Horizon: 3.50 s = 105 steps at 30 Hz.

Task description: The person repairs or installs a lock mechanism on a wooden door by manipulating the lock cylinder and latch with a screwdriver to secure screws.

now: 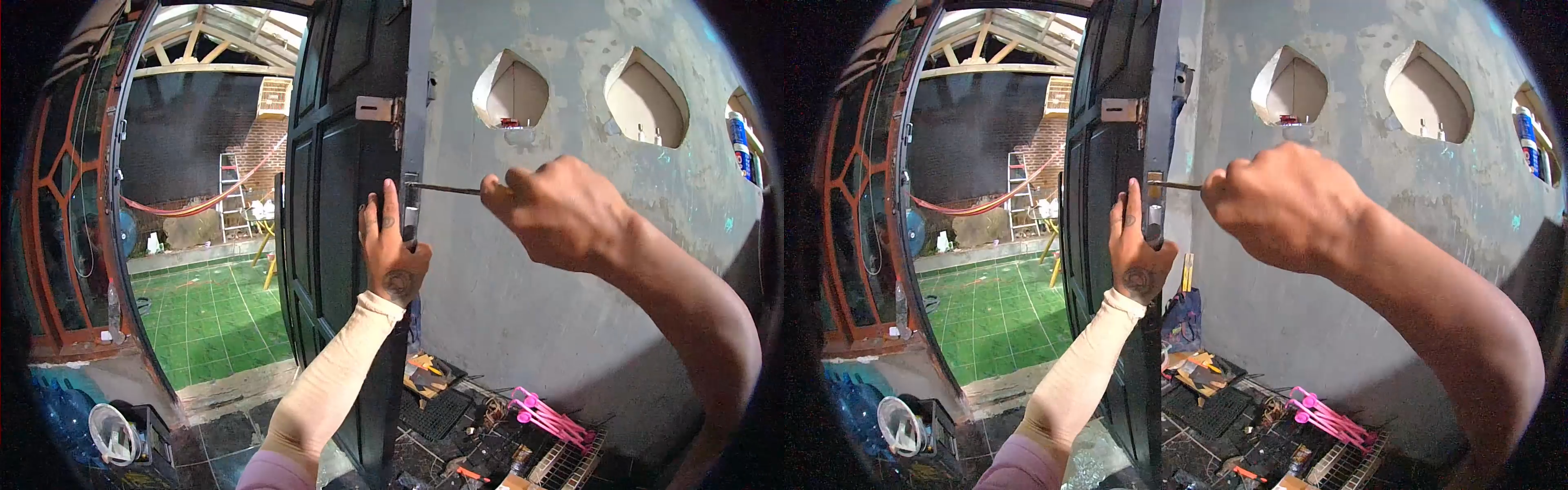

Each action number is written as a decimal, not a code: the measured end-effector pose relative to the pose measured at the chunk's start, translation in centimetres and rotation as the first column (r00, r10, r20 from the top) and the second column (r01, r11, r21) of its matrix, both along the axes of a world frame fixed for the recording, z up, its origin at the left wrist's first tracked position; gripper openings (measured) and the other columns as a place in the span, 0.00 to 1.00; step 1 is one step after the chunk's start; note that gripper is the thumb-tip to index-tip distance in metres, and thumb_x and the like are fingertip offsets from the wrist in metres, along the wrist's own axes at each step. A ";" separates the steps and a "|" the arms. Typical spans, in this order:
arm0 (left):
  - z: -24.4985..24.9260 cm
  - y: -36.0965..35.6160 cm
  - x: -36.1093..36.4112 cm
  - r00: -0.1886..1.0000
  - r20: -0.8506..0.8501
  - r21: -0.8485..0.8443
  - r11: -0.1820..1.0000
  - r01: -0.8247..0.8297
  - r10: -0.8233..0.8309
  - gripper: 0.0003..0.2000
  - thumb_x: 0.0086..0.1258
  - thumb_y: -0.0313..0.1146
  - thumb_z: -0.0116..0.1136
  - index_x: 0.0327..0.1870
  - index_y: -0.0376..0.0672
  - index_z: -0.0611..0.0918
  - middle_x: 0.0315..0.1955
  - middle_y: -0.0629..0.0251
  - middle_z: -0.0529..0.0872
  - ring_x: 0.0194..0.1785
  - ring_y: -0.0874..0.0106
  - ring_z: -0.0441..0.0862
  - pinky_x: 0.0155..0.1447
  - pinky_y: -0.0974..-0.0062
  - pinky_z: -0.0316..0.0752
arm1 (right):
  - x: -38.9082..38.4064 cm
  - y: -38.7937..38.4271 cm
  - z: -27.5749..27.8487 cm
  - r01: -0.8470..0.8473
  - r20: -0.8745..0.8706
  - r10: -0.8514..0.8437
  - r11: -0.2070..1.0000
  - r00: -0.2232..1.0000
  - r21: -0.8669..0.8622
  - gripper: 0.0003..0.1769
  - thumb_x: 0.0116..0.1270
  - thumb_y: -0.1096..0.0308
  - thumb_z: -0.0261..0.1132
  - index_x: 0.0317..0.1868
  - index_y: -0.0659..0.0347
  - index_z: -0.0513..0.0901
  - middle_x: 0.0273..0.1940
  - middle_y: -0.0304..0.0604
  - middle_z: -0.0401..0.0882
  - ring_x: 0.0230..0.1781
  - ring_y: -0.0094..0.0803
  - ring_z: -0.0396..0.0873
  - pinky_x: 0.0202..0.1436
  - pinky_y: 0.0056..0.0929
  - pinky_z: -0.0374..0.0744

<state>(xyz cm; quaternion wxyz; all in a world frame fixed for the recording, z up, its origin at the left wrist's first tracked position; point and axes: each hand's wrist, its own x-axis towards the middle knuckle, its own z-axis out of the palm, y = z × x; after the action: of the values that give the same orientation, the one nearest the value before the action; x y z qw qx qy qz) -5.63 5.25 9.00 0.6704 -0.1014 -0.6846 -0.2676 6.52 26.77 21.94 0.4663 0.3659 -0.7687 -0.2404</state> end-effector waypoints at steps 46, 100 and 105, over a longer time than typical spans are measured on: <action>1.0 -3.3 3.2 0.991 0.055 -0.156 0.979 0.132 -0.125 0.43 0.58 0.42 0.74 0.75 0.43 0.66 0.63 0.45 0.73 0.65 0.49 0.74 0.71 0.59 0.68 | 0.8 0.9 -1.5 -0.207 0.073 0.264 0.875 0.962 -0.438 0.13 0.68 0.62 0.67 0.39 0.66 0.86 0.37 0.56 0.82 0.41 0.56 0.82 0.42 0.50 0.79; 1.1 -3.4 1.4 0.945 0.315 -0.096 0.989 0.117 -0.081 0.55 0.58 0.63 0.70 0.81 0.49 0.51 0.67 0.33 0.67 0.71 0.42 0.67 0.74 0.54 0.62 | 0.4 1.6 -3.8 -0.114 0.158 0.329 0.675 0.931 -0.729 0.13 0.69 0.65 0.66 0.42 0.70 0.80 0.36 0.60 0.79 0.39 0.60 0.80 0.42 0.50 0.78; 0.6 -3.1 1.5 0.949 0.312 -0.155 0.983 0.101 -0.048 0.57 0.58 0.62 0.70 0.81 0.47 0.49 0.67 0.32 0.67 0.71 0.42 0.67 0.74 0.54 0.63 | -2.4 1.0 -5.5 -0.556 -0.294 0.491 0.563 0.820 -0.611 0.09 0.65 0.72 0.70 0.43 0.65 0.82 0.32 0.52 0.76 0.35 0.52 0.78 0.39 0.44 0.76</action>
<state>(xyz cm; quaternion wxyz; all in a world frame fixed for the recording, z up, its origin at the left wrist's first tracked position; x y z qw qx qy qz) -4.12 2.10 9.58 0.5345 -0.1409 -0.7961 -0.2463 4.14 27.80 16.44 0.6499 0.3716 -0.6360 0.1872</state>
